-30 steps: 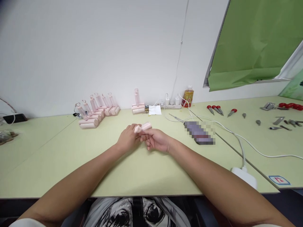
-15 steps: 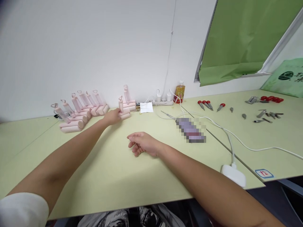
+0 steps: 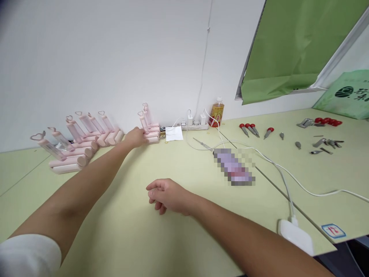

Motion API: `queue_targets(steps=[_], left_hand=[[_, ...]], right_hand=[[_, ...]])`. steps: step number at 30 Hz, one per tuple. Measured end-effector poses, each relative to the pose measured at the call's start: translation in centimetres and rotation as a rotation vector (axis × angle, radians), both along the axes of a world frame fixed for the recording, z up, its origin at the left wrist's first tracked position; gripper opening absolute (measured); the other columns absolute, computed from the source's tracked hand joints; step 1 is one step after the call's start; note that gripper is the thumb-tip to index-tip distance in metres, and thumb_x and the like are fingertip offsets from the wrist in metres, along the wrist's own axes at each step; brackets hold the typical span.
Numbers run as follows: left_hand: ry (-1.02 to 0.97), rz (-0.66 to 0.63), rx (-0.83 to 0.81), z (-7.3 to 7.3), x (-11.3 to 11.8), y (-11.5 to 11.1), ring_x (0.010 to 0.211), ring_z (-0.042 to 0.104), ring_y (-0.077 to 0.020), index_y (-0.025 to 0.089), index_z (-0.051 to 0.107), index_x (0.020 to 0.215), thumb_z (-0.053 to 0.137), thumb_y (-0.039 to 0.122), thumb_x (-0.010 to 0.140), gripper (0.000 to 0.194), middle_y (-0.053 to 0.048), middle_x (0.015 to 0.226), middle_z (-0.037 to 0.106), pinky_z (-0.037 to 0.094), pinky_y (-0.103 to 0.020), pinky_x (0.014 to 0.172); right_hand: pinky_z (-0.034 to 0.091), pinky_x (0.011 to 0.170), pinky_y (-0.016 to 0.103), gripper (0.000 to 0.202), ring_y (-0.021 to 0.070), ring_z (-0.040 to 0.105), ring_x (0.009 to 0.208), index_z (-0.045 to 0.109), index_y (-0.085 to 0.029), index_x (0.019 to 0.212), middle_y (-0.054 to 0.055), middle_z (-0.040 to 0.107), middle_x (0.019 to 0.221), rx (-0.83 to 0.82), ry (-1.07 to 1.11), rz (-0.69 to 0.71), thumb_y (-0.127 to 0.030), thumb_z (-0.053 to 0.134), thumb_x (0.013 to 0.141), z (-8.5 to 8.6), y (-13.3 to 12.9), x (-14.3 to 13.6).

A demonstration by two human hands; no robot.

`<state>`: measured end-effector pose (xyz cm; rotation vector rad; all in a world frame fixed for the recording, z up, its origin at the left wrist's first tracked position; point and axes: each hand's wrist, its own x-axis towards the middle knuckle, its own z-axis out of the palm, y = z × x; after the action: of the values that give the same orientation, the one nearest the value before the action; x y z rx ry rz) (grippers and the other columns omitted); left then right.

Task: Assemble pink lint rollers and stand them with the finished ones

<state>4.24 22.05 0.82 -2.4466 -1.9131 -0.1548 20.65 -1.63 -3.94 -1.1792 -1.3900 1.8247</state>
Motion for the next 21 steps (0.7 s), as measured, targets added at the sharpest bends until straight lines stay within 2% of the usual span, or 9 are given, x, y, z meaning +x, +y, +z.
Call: queue_targets(steps=[5,10,13,15,17,19,21], left_hand=[[-0.079,-0.056,0.032,-1.0,0.7,0.5,0.103,0.058,-0.0290,0.023,0.060,0.114,0.065,0.038,0.072,0.046,-0.013,0.119,0.054,0.047,-0.034,0.079],[-0.206,-0.084,0.036,-1.7,1.3,-0.1,0.106,0.055,-0.0290,0.023,0.057,0.116,0.066,0.039,0.073,0.047,-0.012,0.120,0.051,0.046,-0.034,0.081],[-0.341,-0.193,0.011,-1.5,0.1,-0.5,0.101,0.057,-0.0259,0.024,0.050,0.126,0.061,0.050,0.077,0.056,-0.010,0.123,0.047,0.046,-0.033,0.081],[-0.396,-0.209,0.050,-0.9,-1.6,-0.6,0.100,0.058,-0.0246,0.024,0.047,0.129,0.056,0.056,0.080,0.059,-0.010,0.124,0.047,0.045,-0.034,0.086],[-0.431,-0.096,0.199,0.1,-3.9,-0.3,0.104,0.055,-0.0254,0.022,0.049,0.125,0.051,0.054,0.084,0.052,-0.010,0.124,0.047,0.042,-0.036,0.092],[-0.477,0.094,0.433,1.3,-6.6,0.1,0.113,0.050,-0.0276,0.018,0.050,0.121,0.048,0.046,0.088,0.043,-0.013,0.122,0.047,0.038,-0.040,0.099],[-0.462,0.253,0.604,2.4,-9.0,0.8,0.123,0.040,-0.0322,0.019,0.052,0.118,0.051,0.043,0.087,0.039,-0.015,0.130,0.041,0.033,-0.046,0.104]], right_hand=[[0.051,0.053,0.024,0.030,0.0114,0.057,0.066,0.062,-0.019,0.109,0.005,0.061,0.088,-0.014,-0.013,0.019,-0.035,0.060,0.083,-0.3,0.0,0.3],[0.051,0.053,0.025,0.034,0.0113,0.058,0.065,0.061,-0.020,0.109,0.004,0.061,0.087,-0.065,0.011,0.008,-0.038,0.064,0.081,-0.5,0.1,0.5],[0.051,0.054,0.025,0.034,0.0107,0.057,0.064,0.062,-0.020,0.108,0.003,0.060,0.087,-0.076,0.020,0.011,-0.039,0.064,0.081,-0.5,0.0,0.6],[0.052,0.053,0.025,0.033,0.0107,0.056,0.064,0.062,-0.020,0.108,0.003,0.060,0.087,-0.077,0.021,0.007,-0.039,0.064,0.081,-0.5,-0.1,0.6],[0.052,0.054,0.026,0.033,0.0109,0.057,0.064,0.062,-0.020,0.109,0.003,0.060,0.088,-0.076,0.018,0.002,-0.038,0.064,0.081,-0.6,-0.2,0.6],[0.051,0.054,0.026,0.032,0.0108,0.057,0.064,0.062,-0.020,0.109,0.003,0.060,0.088,-0.072,0.012,-0.001,-0.036,0.064,0.082,-0.6,-0.2,0.6],[0.051,0.054,0.026,0.030,0.0106,0.057,0.064,0.062,-0.020,0.109,0.003,0.060,0.088,-0.078,0.007,0.005,-0.035,0.063,0.083,-0.6,-0.2,0.6]])
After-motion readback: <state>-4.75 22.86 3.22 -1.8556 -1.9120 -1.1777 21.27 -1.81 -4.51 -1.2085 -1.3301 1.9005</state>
